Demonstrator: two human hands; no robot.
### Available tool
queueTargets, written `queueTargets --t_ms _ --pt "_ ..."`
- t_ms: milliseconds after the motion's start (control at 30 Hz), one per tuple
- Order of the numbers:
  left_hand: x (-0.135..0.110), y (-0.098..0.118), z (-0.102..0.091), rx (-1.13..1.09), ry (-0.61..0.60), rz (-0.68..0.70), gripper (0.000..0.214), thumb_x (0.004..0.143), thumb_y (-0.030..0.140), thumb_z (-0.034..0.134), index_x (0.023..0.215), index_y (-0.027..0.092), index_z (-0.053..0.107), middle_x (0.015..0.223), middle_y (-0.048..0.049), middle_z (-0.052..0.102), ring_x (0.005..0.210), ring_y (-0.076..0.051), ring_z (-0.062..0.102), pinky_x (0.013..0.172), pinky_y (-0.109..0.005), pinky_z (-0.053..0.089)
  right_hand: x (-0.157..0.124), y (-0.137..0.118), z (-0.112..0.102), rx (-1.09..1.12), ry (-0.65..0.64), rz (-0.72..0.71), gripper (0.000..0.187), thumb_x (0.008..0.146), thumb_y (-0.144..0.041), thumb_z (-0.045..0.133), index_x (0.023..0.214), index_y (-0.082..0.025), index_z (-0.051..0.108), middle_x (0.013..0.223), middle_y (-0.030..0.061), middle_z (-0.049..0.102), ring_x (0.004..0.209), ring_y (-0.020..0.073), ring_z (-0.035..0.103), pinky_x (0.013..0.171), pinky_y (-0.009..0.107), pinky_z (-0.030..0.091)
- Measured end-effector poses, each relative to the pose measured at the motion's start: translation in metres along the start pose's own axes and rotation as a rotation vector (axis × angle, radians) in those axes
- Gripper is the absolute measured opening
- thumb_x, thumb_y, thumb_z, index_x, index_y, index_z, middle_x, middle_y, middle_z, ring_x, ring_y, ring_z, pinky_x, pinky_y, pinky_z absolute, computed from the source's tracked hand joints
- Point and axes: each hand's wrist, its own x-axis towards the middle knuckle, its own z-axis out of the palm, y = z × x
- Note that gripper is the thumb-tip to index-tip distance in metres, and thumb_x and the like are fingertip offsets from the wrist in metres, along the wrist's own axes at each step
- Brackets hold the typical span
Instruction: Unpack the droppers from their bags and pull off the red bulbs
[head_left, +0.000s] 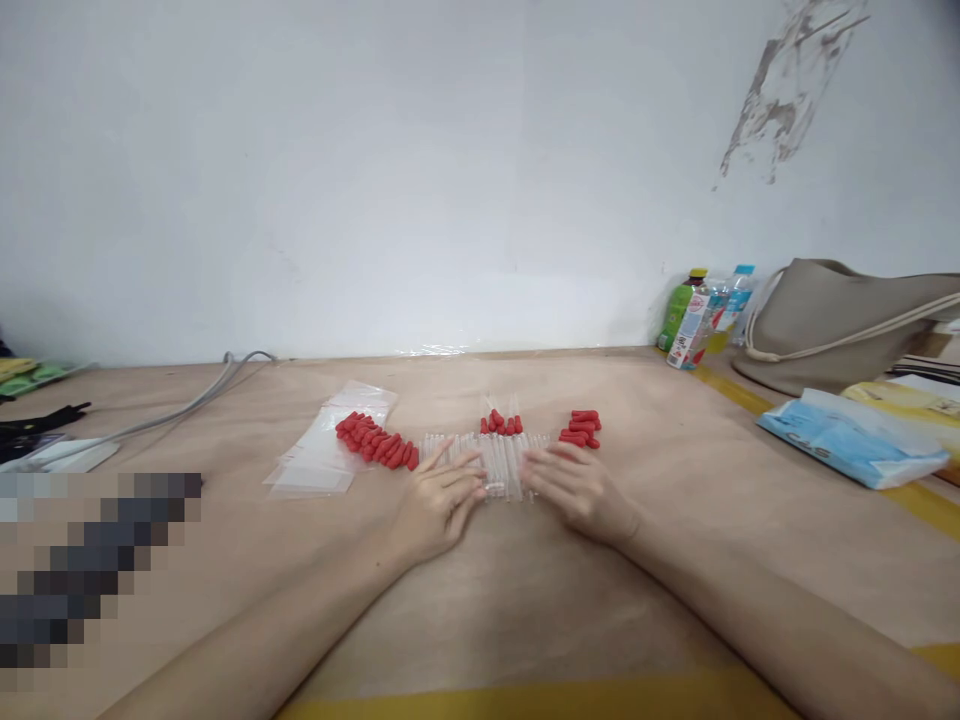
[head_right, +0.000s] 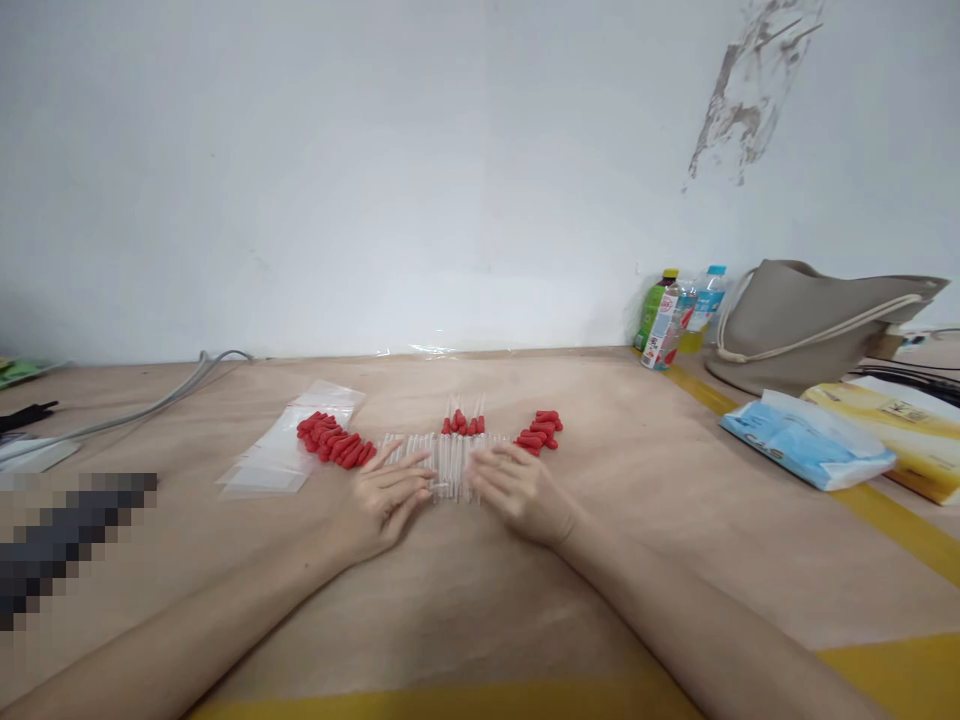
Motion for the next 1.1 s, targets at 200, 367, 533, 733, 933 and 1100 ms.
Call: queueTargets --t_ms 200,367,533,733,933,1100 --pt "0.004 -0.009 0.003 0.122 0.058 -0.205 0.02 0.086 0.023 0.043 0.094 0.019 0.061 0.077 -0.0035 0.058 0.065 -0.012 0.055 0.058 -0.024 0.043 -0.011 0.038 -0.017 -0.083 0.108 0.585 0.017 0.081 -0.028 0.054 0.093 -0.023 0.066 0.078 0.0046 0.063 0.07 0.0151 0.057 0.063 0.03 0.044" --pt "0.032 -0.002 0.018 0.155 -0.103 -0.255 0.04 0.081 0.009 0.033 0.12 0.013 0.045 0.089 -0.0078 0.048 0.069 -0.015 0.049 0.058 -0.025 0.043 -0.02 0.061 -0.018 0.05 0.113 0.899 0.024 0.079 -0.037 0.053 0.088 -0.017 0.062 0.073 0.0034 0.058 0.058 0.0123 0.051 0.054 0.026 0.042" --pt "0.066 0.007 0.043 0.138 -0.131 -0.163 0.025 0.081 0.006 0.034 0.09 0.014 0.057 0.081 -0.0049 0.047 0.07 -0.015 0.048 0.064 -0.026 0.044 -0.031 0.069 -0.013 0.081 0.089 1.081 0.021 0.074 -0.036 0.054 0.077 -0.016 0.061 0.067 0.0027 0.059 0.052 0.0111 0.047 0.052 0.026 0.04" --pt "0.078 0.023 0.057 0.182 -0.236 0.028 0.019 0.075 0.001 0.04 0.083 0.013 0.053 0.08 -0.0058 0.053 0.075 -0.017 0.05 0.069 -0.028 0.045 -0.041 0.072 -0.004 0.238 0.073 1.132 0.026 0.073 -0.033 0.049 0.084 -0.014 0.063 0.081 0.0077 0.061 0.059 0.013 0.053 0.055 0.027 0.044" --pt "0.073 0.035 0.057 0.08 -0.258 0.0 0.021 0.08 0.015 0.045 0.098 0.009 0.052 0.083 -0.0084 0.056 0.078 -0.02 0.052 0.073 -0.031 0.046 -0.036 0.065 -0.005 0.228 0.026 1.081 0.019 0.072 -0.032 0.052 0.081 -0.017 0.061 0.076 0.0041 0.063 0.061 0.0139 0.052 0.057 0.027 0.043" --pt "0.07 0.039 0.05 -0.042 -0.207 -0.027 0.045 0.079 0.041 0.051 0.11 0.008 0.049 0.091 -0.0117 0.056 0.087 -0.023 0.05 0.078 -0.036 0.046 -0.037 0.067 -0.007 0.074 0.0 1.027 0.016 0.072 -0.033 0.053 0.074 -0.02 0.061 0.077 0.0028 0.063 0.071 0.0168 0.051 0.066 0.03 0.04"
